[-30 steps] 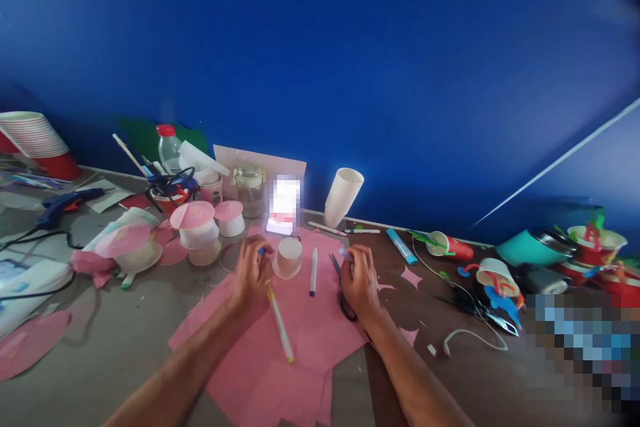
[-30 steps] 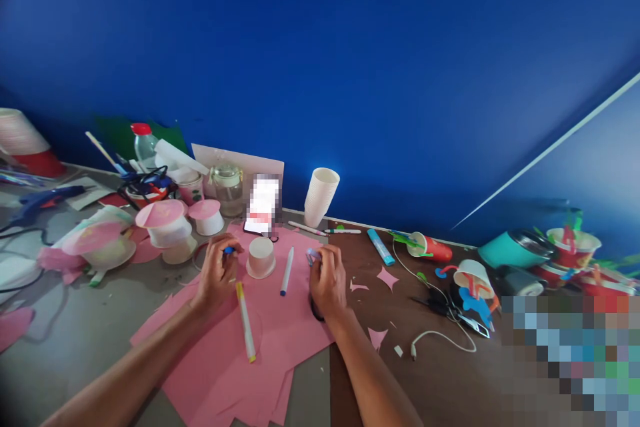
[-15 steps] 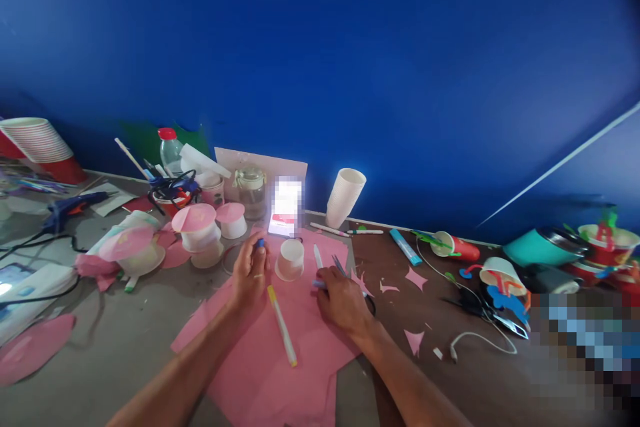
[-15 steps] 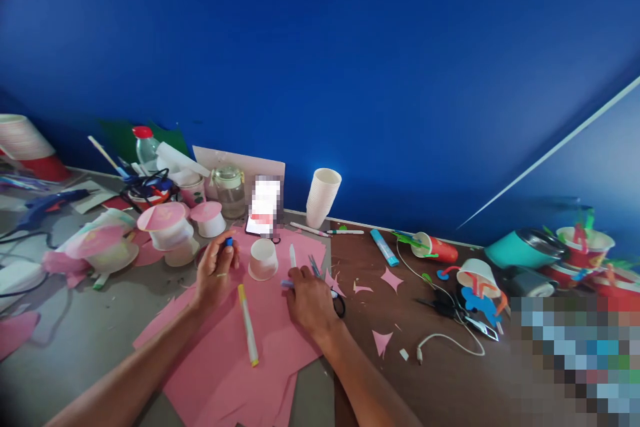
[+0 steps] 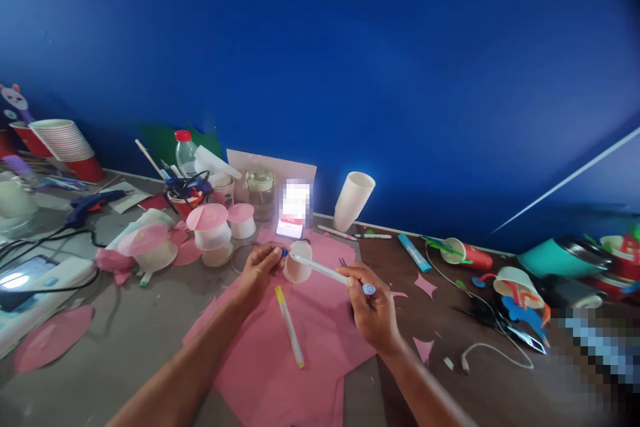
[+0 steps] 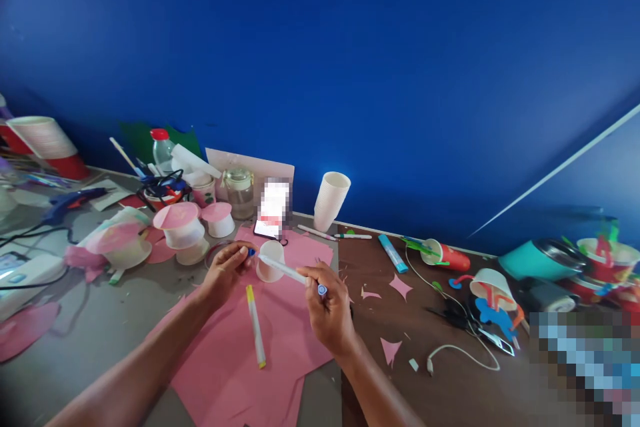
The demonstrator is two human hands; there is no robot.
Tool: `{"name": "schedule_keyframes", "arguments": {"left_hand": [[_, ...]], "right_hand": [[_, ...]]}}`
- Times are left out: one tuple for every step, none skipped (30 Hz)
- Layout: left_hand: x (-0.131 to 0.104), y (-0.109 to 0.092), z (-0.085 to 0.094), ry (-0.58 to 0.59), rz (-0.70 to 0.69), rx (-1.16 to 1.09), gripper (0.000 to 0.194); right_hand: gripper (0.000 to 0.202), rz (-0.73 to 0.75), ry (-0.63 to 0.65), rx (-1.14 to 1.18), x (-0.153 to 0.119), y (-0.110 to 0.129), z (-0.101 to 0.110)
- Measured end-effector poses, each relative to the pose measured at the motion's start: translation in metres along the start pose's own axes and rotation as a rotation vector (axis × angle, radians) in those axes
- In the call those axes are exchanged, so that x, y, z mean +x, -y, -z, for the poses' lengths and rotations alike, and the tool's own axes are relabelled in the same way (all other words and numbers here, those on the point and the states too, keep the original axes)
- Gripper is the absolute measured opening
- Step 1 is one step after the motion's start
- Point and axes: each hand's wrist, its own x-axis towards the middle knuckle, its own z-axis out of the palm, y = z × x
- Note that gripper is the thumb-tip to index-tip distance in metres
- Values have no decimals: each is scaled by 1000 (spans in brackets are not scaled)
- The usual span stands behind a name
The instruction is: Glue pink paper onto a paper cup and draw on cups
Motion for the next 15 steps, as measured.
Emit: {"name": "schedule_keyframes", "arguments": {"left_hand": [[0,-1,0,13,13,-10,45],[-1,-2,0,20,24,-19,44],[-1,-3,0,23,35,-26,43],[-1,-4,0,23,46,-34,43],[-1,-4,0,23,60,-41,43],[-1,-4,0,25,75,-47,43],[-1,-3,0,29,87,-50,43],[-1,-3,0,37,94,-49,44],[-1,-2,1,46,97,-43,44],[-1,-1,1,59,97,-30,44],[-2,0,1,77,96,-11,44],[-2,2,1,97,96,10,45],[-3,3,1,119,98,31,45],[-3,3,1,140,101,50,45],[-4,4,0,154,102,63,45]], "right_hand": [[25,13,-4,-8,0,1,-1],[25,22,-7,-14,-1,2,-2],[25,27,-7,-16,-1,2,-3],[25,31,-6,-15,-1,2,-3],[24,36,-3,-12,-1,2,-4],[24,39,1,-9,-1,2,-4],[24,41,6,-6,-2,2,-4],[23,41,12,-3,-2,2,-4],[23,40,19,0,-3,2,-4],[23,38,25,2,-3,2,-5],[23,36,32,5,-4,1,-5],[23,33,40,8,-4,1,-5],[24,33,46,11,-4,1,-5],[24,32,50,13,-4,1,-6],[25,32,59,14,-4,1,-7]]}}
